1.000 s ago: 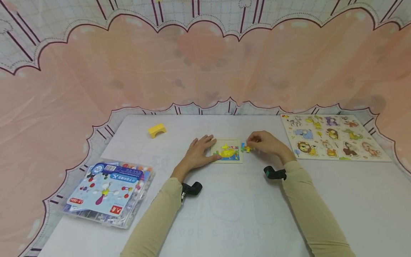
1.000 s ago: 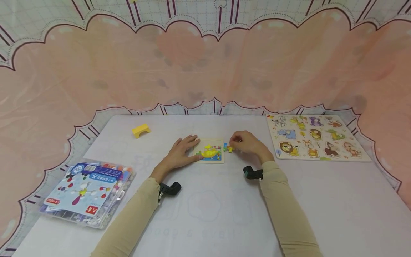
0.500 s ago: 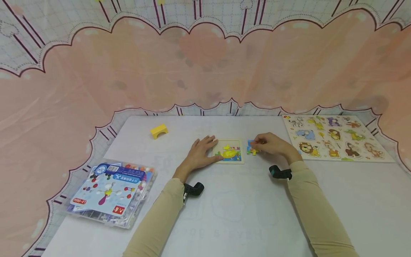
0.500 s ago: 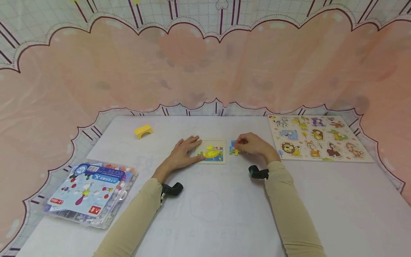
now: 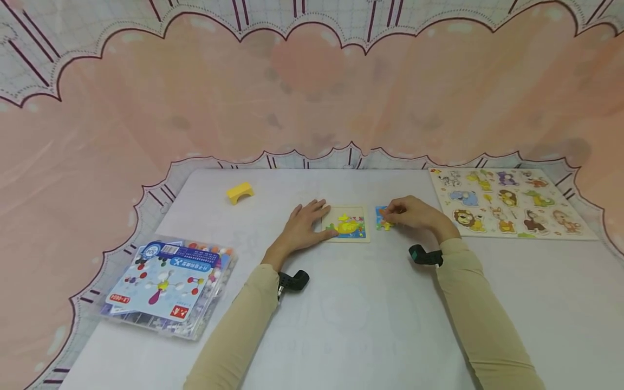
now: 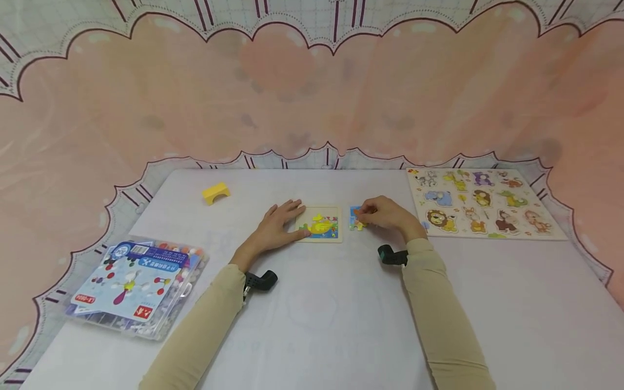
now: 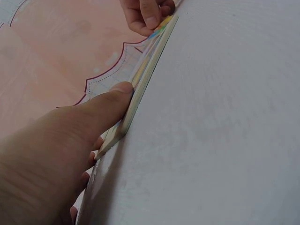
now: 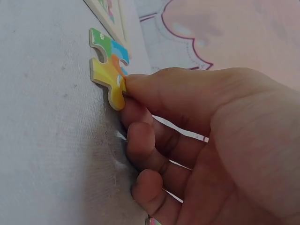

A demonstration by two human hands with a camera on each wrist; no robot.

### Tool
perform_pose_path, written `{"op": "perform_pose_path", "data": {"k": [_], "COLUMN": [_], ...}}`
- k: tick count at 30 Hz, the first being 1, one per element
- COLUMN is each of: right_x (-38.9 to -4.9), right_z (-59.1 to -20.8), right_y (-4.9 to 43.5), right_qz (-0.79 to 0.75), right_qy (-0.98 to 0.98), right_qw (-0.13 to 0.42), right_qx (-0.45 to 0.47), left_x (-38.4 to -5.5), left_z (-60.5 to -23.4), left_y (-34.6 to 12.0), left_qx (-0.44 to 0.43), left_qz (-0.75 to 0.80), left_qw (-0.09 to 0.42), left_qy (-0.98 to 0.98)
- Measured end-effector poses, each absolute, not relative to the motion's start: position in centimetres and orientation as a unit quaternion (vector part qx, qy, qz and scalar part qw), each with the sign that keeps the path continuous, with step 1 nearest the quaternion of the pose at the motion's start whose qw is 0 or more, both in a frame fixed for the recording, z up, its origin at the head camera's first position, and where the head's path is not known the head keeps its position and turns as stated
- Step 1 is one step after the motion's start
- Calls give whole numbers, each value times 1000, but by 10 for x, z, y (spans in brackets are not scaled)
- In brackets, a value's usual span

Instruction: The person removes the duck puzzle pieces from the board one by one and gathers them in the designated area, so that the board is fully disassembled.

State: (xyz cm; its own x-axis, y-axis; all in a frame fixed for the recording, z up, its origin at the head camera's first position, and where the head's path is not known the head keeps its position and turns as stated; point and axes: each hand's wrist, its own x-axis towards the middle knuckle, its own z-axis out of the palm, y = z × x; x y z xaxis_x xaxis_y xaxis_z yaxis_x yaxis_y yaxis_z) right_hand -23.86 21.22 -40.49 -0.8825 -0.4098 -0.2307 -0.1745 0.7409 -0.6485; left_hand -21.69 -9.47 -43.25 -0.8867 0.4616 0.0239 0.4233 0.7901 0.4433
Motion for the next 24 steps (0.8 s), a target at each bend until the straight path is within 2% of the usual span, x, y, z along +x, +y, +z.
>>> {"op": "perform_pose_path", "data": {"k": [24], "right_x": [-236], "right_z": [-401], "right_y": [203], "right_qz": [-324], "right_qy": [917], "right_qw": [162], "right_qx": [-165], "left_x": [-218], "left_z": [-434], "left_y": [-93], "left_qx": [231], "left_qz": [225], "left_qw": [37], "left_qy": [946]}}
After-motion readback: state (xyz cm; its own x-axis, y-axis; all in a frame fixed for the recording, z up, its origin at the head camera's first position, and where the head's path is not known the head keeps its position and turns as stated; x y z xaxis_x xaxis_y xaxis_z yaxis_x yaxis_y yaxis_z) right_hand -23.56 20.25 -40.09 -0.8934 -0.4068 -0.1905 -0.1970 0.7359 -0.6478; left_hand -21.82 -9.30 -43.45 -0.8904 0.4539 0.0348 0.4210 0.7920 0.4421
